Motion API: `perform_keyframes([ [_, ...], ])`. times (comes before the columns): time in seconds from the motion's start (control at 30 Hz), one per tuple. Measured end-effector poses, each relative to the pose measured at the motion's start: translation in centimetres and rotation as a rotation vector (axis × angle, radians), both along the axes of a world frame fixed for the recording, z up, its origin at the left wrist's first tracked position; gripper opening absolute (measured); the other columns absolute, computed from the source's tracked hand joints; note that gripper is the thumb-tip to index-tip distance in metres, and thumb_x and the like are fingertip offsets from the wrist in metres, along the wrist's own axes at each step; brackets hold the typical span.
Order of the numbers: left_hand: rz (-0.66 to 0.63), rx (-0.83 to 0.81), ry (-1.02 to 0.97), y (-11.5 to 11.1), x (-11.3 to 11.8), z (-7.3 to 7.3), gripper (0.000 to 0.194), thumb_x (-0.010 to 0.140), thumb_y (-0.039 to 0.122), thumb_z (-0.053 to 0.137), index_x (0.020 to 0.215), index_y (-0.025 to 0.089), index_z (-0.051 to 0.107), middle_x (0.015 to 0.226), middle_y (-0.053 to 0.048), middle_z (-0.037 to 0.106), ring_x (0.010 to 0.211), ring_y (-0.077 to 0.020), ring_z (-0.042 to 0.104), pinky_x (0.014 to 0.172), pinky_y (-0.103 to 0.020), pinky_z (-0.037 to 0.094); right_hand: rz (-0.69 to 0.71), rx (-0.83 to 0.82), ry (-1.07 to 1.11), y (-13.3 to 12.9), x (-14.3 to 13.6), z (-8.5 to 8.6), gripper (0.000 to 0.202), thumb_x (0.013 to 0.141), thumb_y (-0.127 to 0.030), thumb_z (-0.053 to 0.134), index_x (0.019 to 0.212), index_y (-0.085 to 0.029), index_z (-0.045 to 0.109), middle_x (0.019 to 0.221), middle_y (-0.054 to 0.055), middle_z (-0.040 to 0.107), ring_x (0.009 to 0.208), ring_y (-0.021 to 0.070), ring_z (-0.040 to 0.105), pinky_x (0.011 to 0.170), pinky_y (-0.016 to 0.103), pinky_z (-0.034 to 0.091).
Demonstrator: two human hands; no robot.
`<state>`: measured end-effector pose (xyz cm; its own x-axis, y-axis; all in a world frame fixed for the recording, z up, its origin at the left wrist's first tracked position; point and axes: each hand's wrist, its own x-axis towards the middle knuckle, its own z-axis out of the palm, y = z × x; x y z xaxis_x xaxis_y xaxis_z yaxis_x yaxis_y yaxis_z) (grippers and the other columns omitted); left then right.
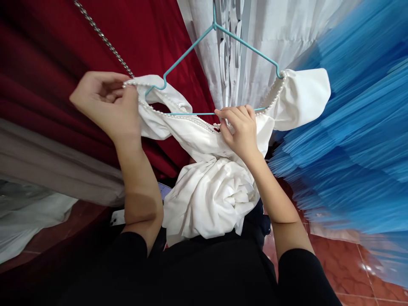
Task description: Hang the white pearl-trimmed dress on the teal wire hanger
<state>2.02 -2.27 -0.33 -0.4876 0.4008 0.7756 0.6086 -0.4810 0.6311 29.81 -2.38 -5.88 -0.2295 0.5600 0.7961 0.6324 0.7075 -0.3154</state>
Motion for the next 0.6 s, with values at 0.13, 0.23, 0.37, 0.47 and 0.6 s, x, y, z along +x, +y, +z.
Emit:
perform_keyframes([
  [0.13, -0.016, -0.026, -0.018, -0.5, -2.9, -1.6, 0.011, 0.084, 0.005, 0.082, 0.090, 0.012, 0.076, 0.083, 0.001, 0.073, 0.080, -0.0132, 0.072, 0.072, -0.035, 0.058, 0.023, 0.000, -0.022, 0.0, 0.5, 0.2, 0.031, 0.100, -0.020, 0.051, 0.116, -0.032, 0.076, 0.113, 0.001, 0.080, 0.100, 0.0245, 0.071, 0.109, 0.053, 0.048],
  [0.23, -0.132, -0.219, 0.004, -1.5, -3.6, -3.8, 0.034, 0.078, 0.045, 0.097, 0.087, 0.018, 0.077, 0.078, 0.003, 0.074, 0.075, -0.0158, 0.072, 0.070, -0.038, 0.059, 0.066, 0.013, -0.004, 0.0, 0.4, 0.1, 0.031, 0.102, -0.020, 0.052, 0.119, -0.031, 0.075, 0.113, 0.001, 0.080, 0.100, 0.0242, 0.070, 0.108, 0.053, 0.048],
  [0.37, -0.329, -0.489, -0.002, -3.5, -1.0, -6.1, 0.026, 0.076, 0.040, 0.092, 0.084, 0.019, 0.078, 0.081, 0.000, 0.079, 0.073, -0.0183, 0.075, 0.069, -0.035, 0.064, 0.050, 0.008, 0.006, -0.1, -0.2, -0.1, 0.031, 0.101, -0.019, 0.053, 0.120, -0.032, 0.075, 0.116, 0.001, 0.080, 0.102, 0.0239, 0.071, 0.106, 0.051, 0.048],
  [0.47, -0.531, -0.466, 0.208, -4.9, 2.4, -6.0, 0.013, 0.088, 0.032, 0.084, 0.091, 0.020, 0.081, 0.091, -0.003, 0.082, 0.080, -0.0191, 0.078, 0.074, -0.032, 0.065, 0.036, 0.025, -0.012, -0.2, -0.6, 0.0, 0.032, 0.100, -0.019, 0.055, 0.124, -0.032, 0.073, 0.120, 0.001, 0.079, 0.105, 0.0237, 0.072, 0.106, 0.050, 0.049],
  [0.6, -0.577, -0.176, 0.525, -5.1, 6.1, -3.7, 0.008, 0.101, 0.023, 0.072, 0.099, 0.024, 0.080, 0.108, -0.004, 0.082, 0.103, -0.0220, 0.077, 0.097, -0.039, 0.061, 0.045, 0.026, -0.016, -0.7, -0.6, 0.2, 0.031, 0.102, -0.020, 0.056, 0.126, -0.032, 0.072, 0.120, 0.002, 0.078, 0.108, 0.0240, 0.072, 0.109, 0.050, 0.049],
])
